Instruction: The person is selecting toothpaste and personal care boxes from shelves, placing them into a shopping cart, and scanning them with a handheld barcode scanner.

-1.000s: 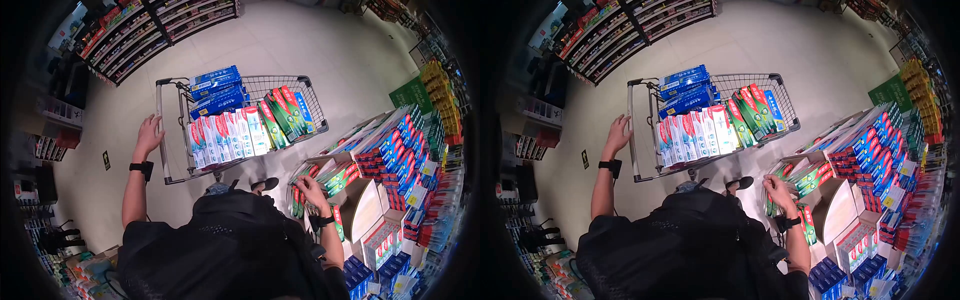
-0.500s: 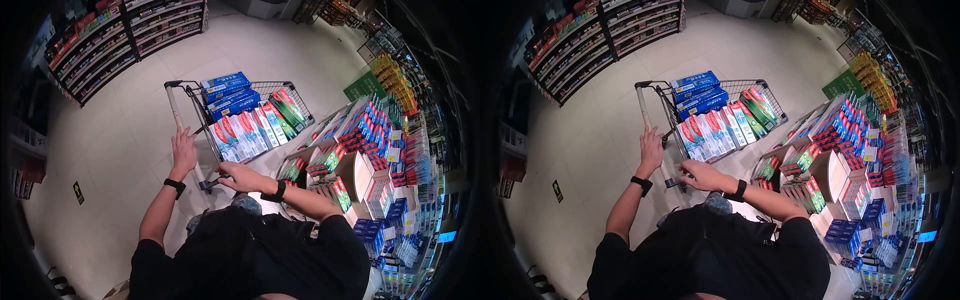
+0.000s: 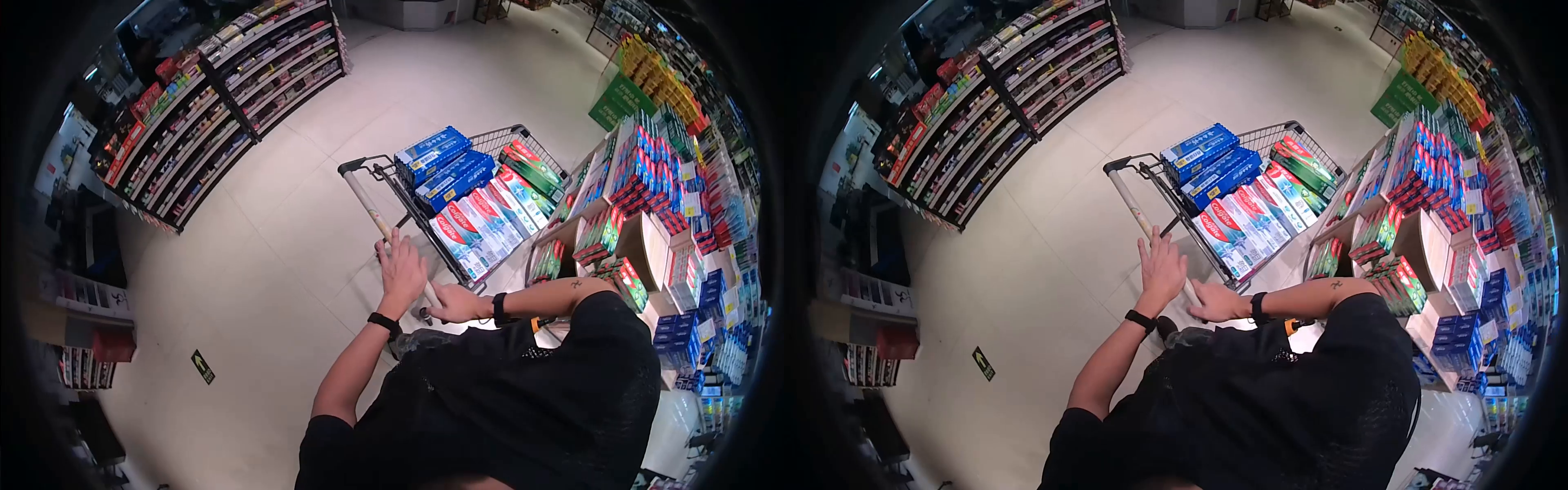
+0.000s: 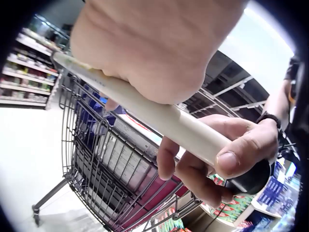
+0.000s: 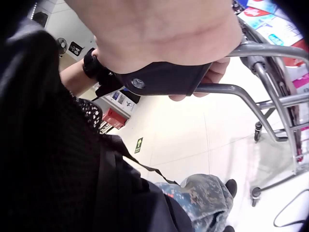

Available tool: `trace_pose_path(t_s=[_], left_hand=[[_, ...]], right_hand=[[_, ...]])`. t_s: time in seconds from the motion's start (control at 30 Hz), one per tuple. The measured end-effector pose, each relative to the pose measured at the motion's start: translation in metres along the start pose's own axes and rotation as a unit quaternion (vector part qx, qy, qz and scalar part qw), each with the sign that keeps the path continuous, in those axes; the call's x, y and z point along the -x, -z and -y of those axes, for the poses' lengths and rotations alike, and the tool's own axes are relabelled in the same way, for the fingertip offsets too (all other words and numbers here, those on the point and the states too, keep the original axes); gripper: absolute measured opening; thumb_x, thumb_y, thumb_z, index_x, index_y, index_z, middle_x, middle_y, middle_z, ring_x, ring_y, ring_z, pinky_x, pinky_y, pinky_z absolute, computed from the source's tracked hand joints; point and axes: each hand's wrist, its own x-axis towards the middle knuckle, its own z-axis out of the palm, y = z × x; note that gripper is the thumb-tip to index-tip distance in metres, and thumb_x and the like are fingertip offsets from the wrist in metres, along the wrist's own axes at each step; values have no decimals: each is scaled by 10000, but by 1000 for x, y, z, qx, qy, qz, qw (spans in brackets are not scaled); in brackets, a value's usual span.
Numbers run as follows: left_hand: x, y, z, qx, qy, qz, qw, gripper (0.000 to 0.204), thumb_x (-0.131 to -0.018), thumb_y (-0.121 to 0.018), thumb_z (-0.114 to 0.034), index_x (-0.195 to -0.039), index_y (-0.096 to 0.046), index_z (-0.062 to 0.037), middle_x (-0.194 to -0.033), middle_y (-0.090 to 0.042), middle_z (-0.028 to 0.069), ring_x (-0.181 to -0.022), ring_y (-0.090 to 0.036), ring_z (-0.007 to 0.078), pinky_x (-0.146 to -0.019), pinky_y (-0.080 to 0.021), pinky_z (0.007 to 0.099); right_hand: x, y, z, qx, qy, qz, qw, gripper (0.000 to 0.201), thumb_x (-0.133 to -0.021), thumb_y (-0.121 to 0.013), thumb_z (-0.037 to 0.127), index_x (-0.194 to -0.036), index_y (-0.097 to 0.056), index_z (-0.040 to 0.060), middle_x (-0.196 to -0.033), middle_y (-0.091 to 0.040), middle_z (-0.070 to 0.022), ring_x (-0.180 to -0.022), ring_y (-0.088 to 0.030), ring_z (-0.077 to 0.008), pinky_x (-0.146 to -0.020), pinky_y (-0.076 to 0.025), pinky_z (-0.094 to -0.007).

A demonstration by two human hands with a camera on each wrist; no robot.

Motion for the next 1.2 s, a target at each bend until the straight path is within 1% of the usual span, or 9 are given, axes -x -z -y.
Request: trace_pose_path(t_s=[0.13,0.17,0.27,0.37,0.6,0.77,0.93,1.07,1.2], left_hand=[[4,18,15,7,-123,139,983,420,-1061,-612,-400,-1278,-687,-49,-1422,-640,173,-1602,-352,382,-1305,-142,716],[-5,19,25,18,-169,92,981,413,-1063,-618,-420,-1263,-700,-69,-1341,-672,134,-1483,-492,333,-1305,-182,685],[-38,27,56,55,-219,122,967,403,-1079,-588,-424,-1188,-729,-63,-1214,-710,111,-1323,-606,293,-1306,-225,635],[-111,25,86,45,-289,96,951,383,-1080,-593,-418,-1134,-740,-68,-1083,-747,126,-1176,-656,298,-1256,-337,531],[-260,7,187,-62,-242,143,958,497,-1008,-562,-492,-1046,-788,-50,-1023,-788,175,-1064,-713,341,-1037,-467,492],[-309,8,195,-93,-221,265,934,556,-1003,-499,-487,-1205,-767,-44,-1053,-815,197,-1035,-774,354,-1047,-450,507],[-340,-4,221,-70,-251,243,934,562,-998,-502,-494,-1146,-787,-33,-1035,-820,197,-1004,-780,363,-982,-501,517],[-342,-16,213,-73,-273,282,917,595,-1001,-490,-515,-1138,-815,-35,-1102,-817,211,-1049,-782,377,-971,-538,534],[-357,-13,215,-63,-287,283,913,617,-1046,-457,-532,-1153,-826,-50,-1134,-819,202,-1103,-780,363,-1010,-515,518]], right_hand=[[22,6,21,10,-43,34,998,535,-971,-693,402,-1171,-504,-57,-764,-679,-280,-799,-708,-490,-742,-561,-573],[19,5,16,-3,-70,29,997,531,-957,-699,412,-1176,-515,-35,-784,-667,-278,-808,-692,-501,-745,-545,-591],[15,17,15,-34,-79,22,996,493,-928,-719,394,-1253,-575,52,-845,-699,-259,-828,-688,-507,-757,-528,-605],[8,35,24,-41,-106,-2,993,514,-925,-724,398,-1253,-572,32,-866,-710,-277,-881,-682,-527,-789,-521,-619],[-10,35,27,14,-159,-32,987,403,-887,-708,376,-1175,-644,101,-856,-699,-212,-858,-687,-469,-767,-520,-583],[-39,36,41,86,-216,-61,971,345,-857,-678,355,-1095,-641,108,-844,-696,-187,-830,-684,-461,-730,-522,-580],[-90,6,54,87,-386,-102,913,273,-869,-661,293,-1086,-668,128,-876,-727,-155,-851,-706,-433,-769,-530,-593],[-93,-9,42,143,-460,-133,866,167,-844,-655,216,-992,-718,170,-869,-752,-79,-892,-729,-342,-879,-482,-512],[-113,-20,41,159,-512,-160,829,186,-822,-640,160,-969,-752,175,-870,-761,-85,-875,-732,-348,-878,-479,-506]])
